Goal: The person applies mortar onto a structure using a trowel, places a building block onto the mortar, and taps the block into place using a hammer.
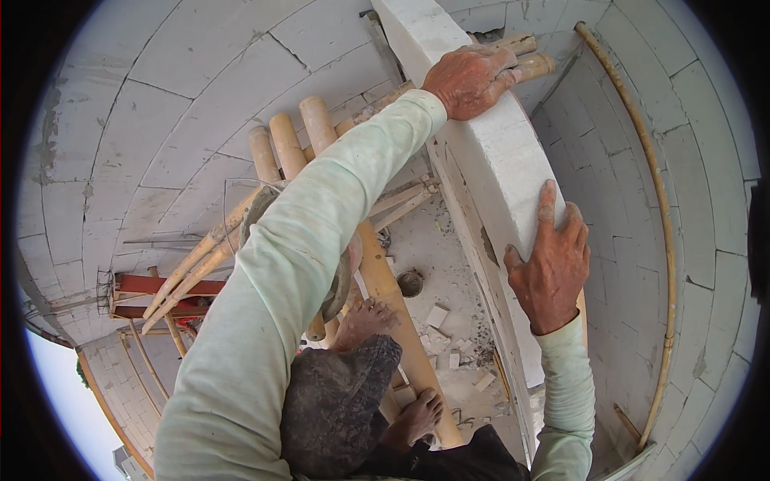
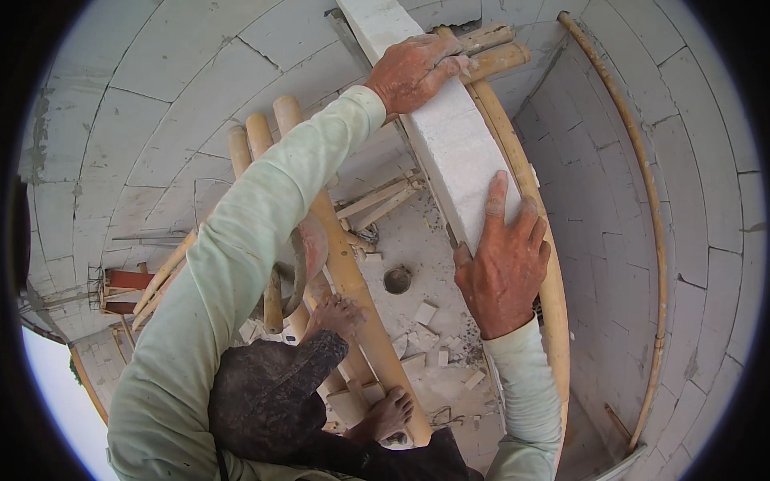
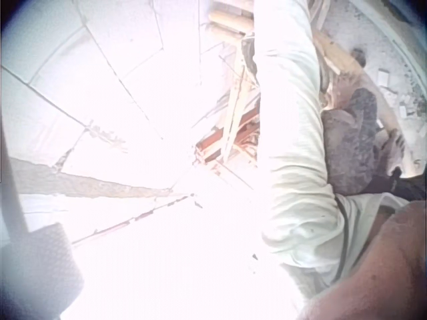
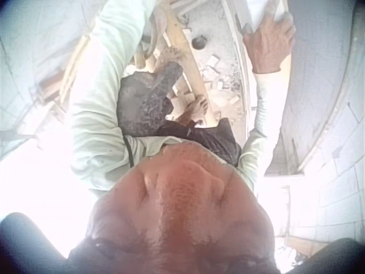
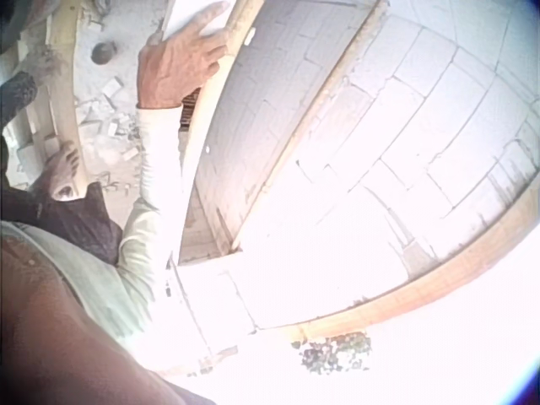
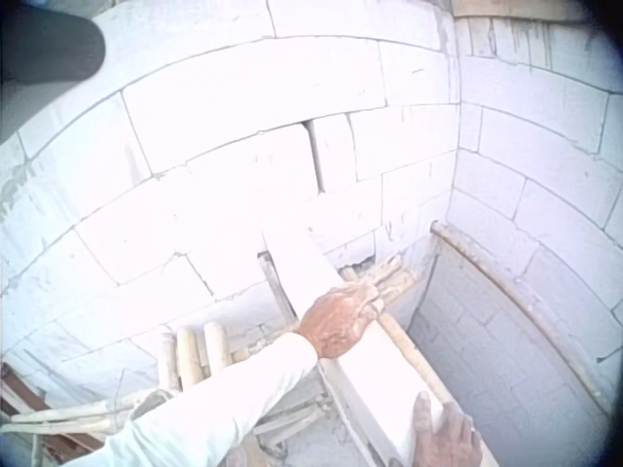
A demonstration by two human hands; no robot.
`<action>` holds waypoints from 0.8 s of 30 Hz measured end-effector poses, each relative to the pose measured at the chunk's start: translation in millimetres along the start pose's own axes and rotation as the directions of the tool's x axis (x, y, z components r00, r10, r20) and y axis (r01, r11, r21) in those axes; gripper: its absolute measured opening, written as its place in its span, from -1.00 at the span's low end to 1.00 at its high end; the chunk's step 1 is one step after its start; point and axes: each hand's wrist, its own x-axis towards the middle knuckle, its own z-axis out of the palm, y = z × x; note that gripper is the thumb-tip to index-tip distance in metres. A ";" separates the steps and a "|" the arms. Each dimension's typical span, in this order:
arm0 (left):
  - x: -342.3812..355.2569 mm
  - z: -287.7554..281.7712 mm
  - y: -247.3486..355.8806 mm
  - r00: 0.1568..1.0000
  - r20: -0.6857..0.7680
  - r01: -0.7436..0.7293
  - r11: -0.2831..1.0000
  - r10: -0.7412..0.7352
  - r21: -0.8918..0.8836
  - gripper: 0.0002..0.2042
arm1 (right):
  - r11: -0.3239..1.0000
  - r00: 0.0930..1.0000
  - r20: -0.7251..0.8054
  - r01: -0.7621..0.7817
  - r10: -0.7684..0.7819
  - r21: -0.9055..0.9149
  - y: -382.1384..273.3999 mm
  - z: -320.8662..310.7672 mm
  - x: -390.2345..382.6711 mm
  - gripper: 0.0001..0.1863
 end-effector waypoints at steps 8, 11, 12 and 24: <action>3.0 2.8 -23.6 0.946 -0.296 0.048 0.959 -0.134 -0.280 -0.64 | 1.000 1.000 -0.009 0.010 -0.010 -0.024 -2.2 2.7 3.4 0.11; -9.7 -24.6 -25.2 0.625 -0.448 0.125 0.649 -0.639 -0.750 -0.70 | 1.000 0.999 -0.046 0.015 -0.016 -0.028 -1.7 2.3 3.0 0.10; -15.4 -27.2 -42.3 0.474 -0.358 0.196 0.493 -0.804 -0.848 -0.71 | 1.000 0.999 -0.048 0.010 -0.011 -0.029 -3.5 2.0 3.1 0.10; -73.1 100.2 -210.1 0.826 -0.002 0.384 0.567 -0.563 -0.729 -0.61 | 0.994 0.985 -0.173 0.045 -0.026 0.104 -3.7 2.4 2.7 -0.02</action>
